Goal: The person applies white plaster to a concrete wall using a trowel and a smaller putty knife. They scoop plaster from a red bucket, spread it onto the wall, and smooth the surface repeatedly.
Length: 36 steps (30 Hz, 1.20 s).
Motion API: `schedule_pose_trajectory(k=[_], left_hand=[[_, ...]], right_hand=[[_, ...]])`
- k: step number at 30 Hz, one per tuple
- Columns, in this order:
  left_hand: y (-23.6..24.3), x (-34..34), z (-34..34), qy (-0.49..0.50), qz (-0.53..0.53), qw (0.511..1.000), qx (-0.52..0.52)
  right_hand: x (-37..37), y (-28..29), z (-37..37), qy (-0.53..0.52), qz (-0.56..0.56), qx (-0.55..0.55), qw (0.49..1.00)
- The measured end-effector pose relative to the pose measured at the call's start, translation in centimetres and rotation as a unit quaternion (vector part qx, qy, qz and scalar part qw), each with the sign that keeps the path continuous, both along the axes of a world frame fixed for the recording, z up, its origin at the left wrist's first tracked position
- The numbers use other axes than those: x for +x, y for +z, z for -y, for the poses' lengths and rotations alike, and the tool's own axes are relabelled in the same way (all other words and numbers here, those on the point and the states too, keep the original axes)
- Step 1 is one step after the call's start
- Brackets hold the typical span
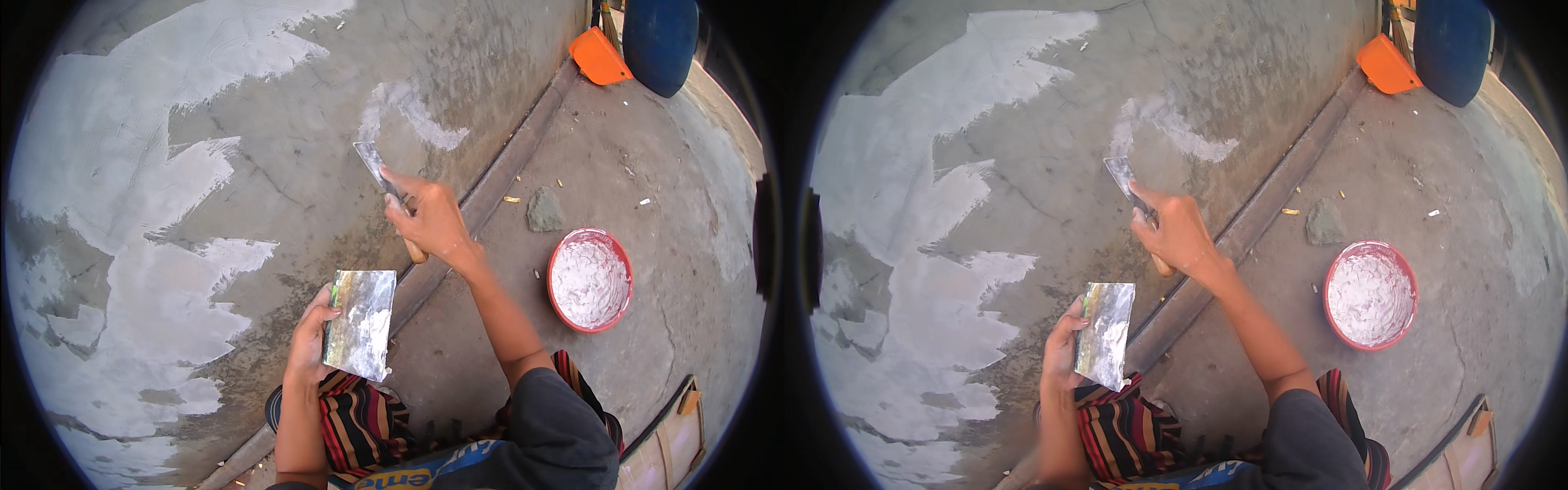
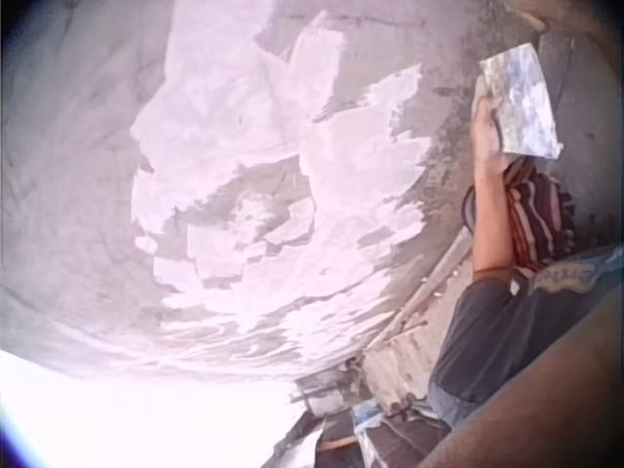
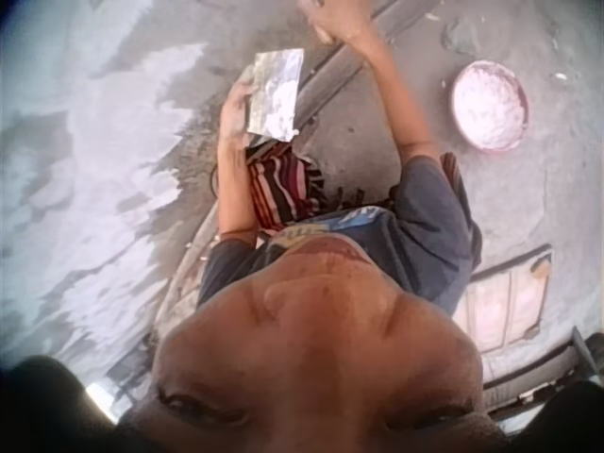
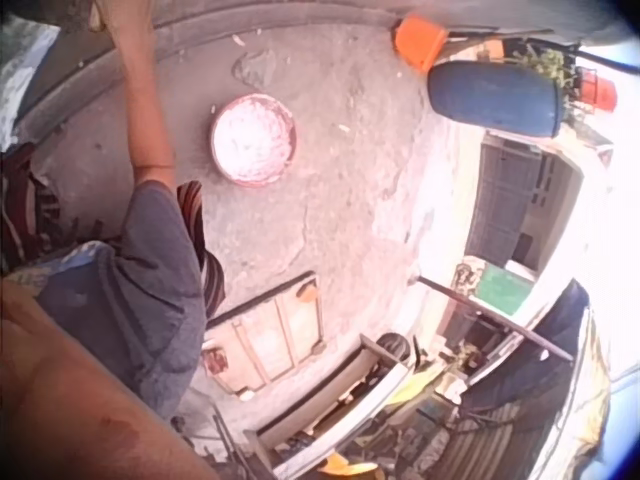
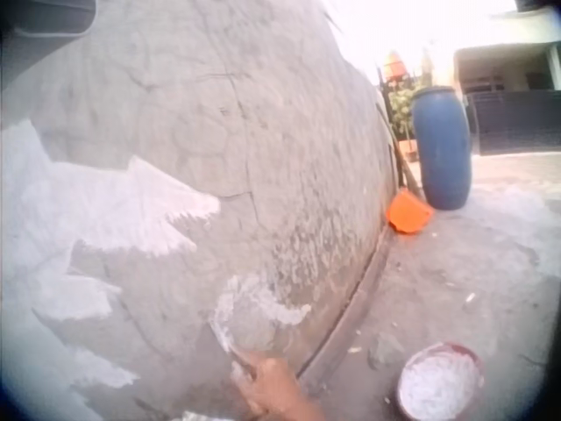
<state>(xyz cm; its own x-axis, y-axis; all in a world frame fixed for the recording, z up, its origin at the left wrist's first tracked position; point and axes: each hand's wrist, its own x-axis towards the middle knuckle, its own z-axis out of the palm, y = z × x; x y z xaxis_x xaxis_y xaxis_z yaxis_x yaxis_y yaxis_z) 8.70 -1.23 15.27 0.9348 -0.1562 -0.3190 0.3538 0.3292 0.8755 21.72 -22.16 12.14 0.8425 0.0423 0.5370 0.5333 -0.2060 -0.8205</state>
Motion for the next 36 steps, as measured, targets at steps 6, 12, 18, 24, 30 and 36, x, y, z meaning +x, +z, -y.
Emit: schedule_pose_trajectory(k=[6,12,18,24,30,36], left_hand=[[-0.1,0.0,0.2,-0.016,0.004,1.0,0.005],[0.0,-0.1,-0.7,0.02,0.009,1.0,0.0],[0.2,-0.1,-1.2,0.021,0.016,1.0,-0.017],[0.3,0.2,-2.7,0.063,0.052,0.996,-0.021],[0.6,-0.5,-1.5,0.064,0.046,0.996,-0.03],[0.1,-0.3,-1.4,0.105,0.026,0.994,-0.017]], right_hand=[[2.5,2.8,2.0,-0.048,-0.075,0.019,0.996],[-1.0,2.5,0.2,0.005,-0.035,-0.109,0.993],[1.9,3.6,1.1,-0.092,-0.05,0.023,0.994],[-0.5,0.7,-1.8,0.0,0.083,0.039,0.996],[2.4,-2.5,-6.7,-0.102,0.189,0.056,0.975],[0.2,-5.3,-8.0,-0.084,0.186,0.021,0.979]])
